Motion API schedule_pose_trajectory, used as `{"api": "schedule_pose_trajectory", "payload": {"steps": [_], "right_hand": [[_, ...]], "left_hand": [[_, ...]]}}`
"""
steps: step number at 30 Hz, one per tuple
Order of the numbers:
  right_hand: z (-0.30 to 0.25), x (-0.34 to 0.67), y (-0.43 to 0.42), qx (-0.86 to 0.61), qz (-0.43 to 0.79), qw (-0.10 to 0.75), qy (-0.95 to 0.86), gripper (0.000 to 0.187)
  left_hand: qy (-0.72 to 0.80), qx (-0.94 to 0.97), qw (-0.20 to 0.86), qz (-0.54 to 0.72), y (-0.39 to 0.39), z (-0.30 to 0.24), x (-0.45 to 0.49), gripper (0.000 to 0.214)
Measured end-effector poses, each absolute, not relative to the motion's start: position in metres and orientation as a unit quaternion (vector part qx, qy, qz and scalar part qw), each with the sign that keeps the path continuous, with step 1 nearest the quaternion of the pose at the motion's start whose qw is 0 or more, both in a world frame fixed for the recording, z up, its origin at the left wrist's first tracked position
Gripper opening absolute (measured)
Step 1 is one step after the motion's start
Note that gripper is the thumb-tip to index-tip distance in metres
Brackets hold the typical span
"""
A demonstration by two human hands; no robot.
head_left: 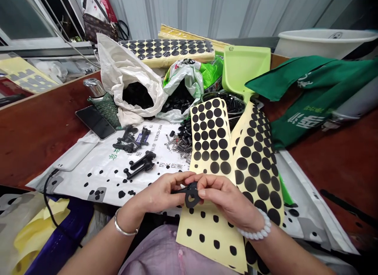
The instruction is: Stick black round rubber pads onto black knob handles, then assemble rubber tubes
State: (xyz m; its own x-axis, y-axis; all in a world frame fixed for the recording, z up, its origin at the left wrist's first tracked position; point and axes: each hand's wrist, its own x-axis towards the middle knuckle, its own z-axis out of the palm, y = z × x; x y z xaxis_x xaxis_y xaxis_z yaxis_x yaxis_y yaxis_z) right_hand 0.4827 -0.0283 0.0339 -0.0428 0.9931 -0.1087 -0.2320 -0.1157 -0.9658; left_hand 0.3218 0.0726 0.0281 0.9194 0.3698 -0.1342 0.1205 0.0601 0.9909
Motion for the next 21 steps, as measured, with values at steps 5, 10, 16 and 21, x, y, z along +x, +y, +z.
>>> {"api": "schedule_pose_trajectory", "payload": {"steps": [5, 10, 16, 21], "right_hand": [[0.04, 0.485, -0.032, -0.496, 0.545, 0.522, -0.429, 0.013], [0.046, 0.499, -0.034, -0.555, 0.48, 0.535, -0.419, 0.015], [0.045, 0.499, -0.031, -0.595, 0.469, 0.507, -0.411, 0.018], [0.047, 0.497, -0.029, -0.613, 0.458, 0.486, -0.422, 0.019]], "left_hand": [[0.198, 0.594, 0.774, 0.093, 0.071, 0.016, 0.324, 0.051], [0.23, 0.536, 0.803, 0.121, 0.072, 0.006, 0.319, 0.04], [0.253, 0.509, 0.807, 0.16, 0.067, 0.001, 0.32, 0.037], [0.273, 0.514, 0.797, 0.159, 0.064, 0.002, 0.321, 0.038]]}}
